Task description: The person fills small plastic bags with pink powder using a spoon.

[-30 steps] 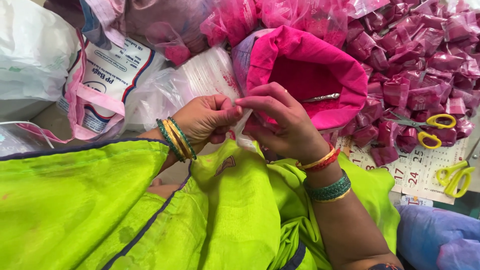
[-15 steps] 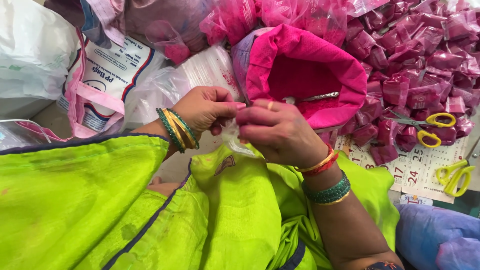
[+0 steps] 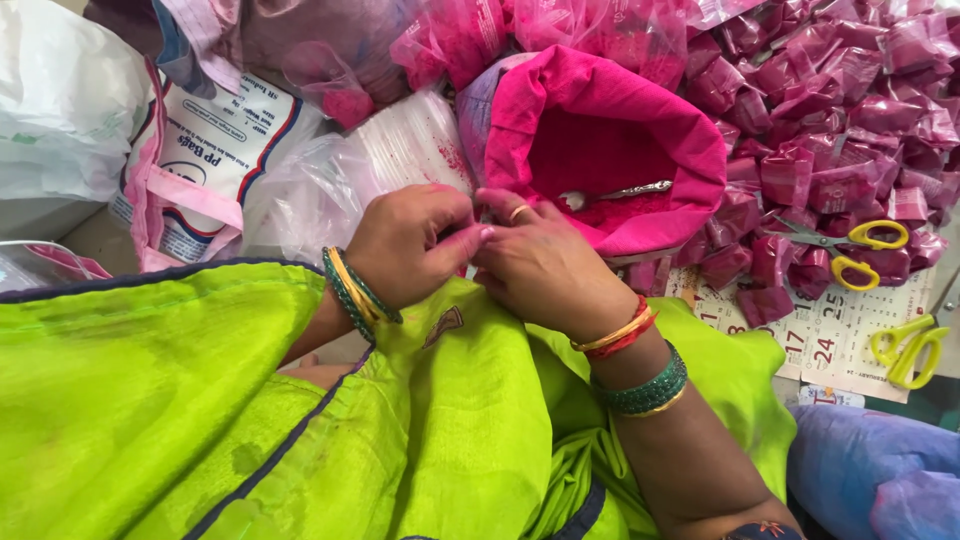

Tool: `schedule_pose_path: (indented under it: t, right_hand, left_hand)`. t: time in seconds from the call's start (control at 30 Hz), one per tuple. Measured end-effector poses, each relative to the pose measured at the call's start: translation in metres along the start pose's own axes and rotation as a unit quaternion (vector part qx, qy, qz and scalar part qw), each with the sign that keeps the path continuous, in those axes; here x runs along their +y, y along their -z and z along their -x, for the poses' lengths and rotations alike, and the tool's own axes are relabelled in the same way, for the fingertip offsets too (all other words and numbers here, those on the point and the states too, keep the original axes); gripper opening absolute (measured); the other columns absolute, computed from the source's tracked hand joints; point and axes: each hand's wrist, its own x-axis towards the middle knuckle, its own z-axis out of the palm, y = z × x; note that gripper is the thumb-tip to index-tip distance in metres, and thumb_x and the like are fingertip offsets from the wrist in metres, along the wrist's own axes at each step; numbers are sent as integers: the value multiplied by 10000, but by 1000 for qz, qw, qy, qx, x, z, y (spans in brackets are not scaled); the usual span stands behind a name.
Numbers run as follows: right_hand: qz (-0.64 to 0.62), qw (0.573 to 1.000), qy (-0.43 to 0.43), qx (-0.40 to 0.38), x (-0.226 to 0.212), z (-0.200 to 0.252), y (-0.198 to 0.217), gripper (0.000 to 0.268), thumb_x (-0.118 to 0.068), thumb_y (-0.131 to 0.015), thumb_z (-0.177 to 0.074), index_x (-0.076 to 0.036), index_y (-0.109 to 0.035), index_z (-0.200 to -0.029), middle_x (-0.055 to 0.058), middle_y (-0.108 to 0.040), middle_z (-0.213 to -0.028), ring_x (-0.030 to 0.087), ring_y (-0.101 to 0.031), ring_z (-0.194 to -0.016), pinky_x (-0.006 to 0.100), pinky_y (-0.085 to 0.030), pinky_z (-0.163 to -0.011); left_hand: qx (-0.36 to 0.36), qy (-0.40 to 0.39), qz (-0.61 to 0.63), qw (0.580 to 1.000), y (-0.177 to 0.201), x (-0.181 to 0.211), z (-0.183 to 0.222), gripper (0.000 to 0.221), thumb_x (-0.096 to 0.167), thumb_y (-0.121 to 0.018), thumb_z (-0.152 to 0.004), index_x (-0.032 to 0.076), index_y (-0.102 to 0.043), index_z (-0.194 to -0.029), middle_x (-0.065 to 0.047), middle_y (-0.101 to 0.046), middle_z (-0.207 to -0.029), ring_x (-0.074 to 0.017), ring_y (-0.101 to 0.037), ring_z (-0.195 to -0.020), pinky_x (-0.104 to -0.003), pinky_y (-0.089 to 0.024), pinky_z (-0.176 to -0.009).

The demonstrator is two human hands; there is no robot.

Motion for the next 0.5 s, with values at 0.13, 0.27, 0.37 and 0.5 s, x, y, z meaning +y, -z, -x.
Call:
schedule_pose_path:
  t: [0.13,0.27,0.37,0.5]
  right_hand:
    - [69,993,-67,-72,-2,-3,12,212,-251,-722,-789,-109,-692,-942,74,-720,-1059,345,-559,-1286,501,-477,-978]
    - [10,1000,-24,-7,0,-2,22,417,-229,-696,-835,-234,-702,-1251,76,-682,-1267,344,-591,-1171,503,-498,-920]
    - [-25,998,-36,-40,-1,1,21,413,-206,-682,-879,-289,-699,-1283,67,-685,-1196,329,-645,-1053,477,-531,-860]
    - [-104,991,-66,-55,-12,-3,30,458,-121,-667,-891,-255,-667,-1329,82,-697,-1185,308,-698,-829,402,-563,-693]
  left_hand:
    - [-26,62,70,995,10,-3,-14,204,267,-761,-940,84,-673,-927,-87,-654,-840,-250,-677,-755,-387,-515,-703]
    - [-12,-212,-83,974,24,2,-23,803,460,-887,-644,108,-521,-1266,-140,-660,-1119,-359,-624,-1074,-475,-397,-958]
    - [-98,-171,-90,976,17,-8,-16,919,349,-882,-612,124,-460,-1396,-102,-692,-1114,-328,-655,-1070,-476,-401,-962]
    - [-149,-36,79,985,6,-25,-2,737,29,-703,-772,149,-417,-1441,-31,-717,-1049,-232,-733,-976,-335,-571,-817]
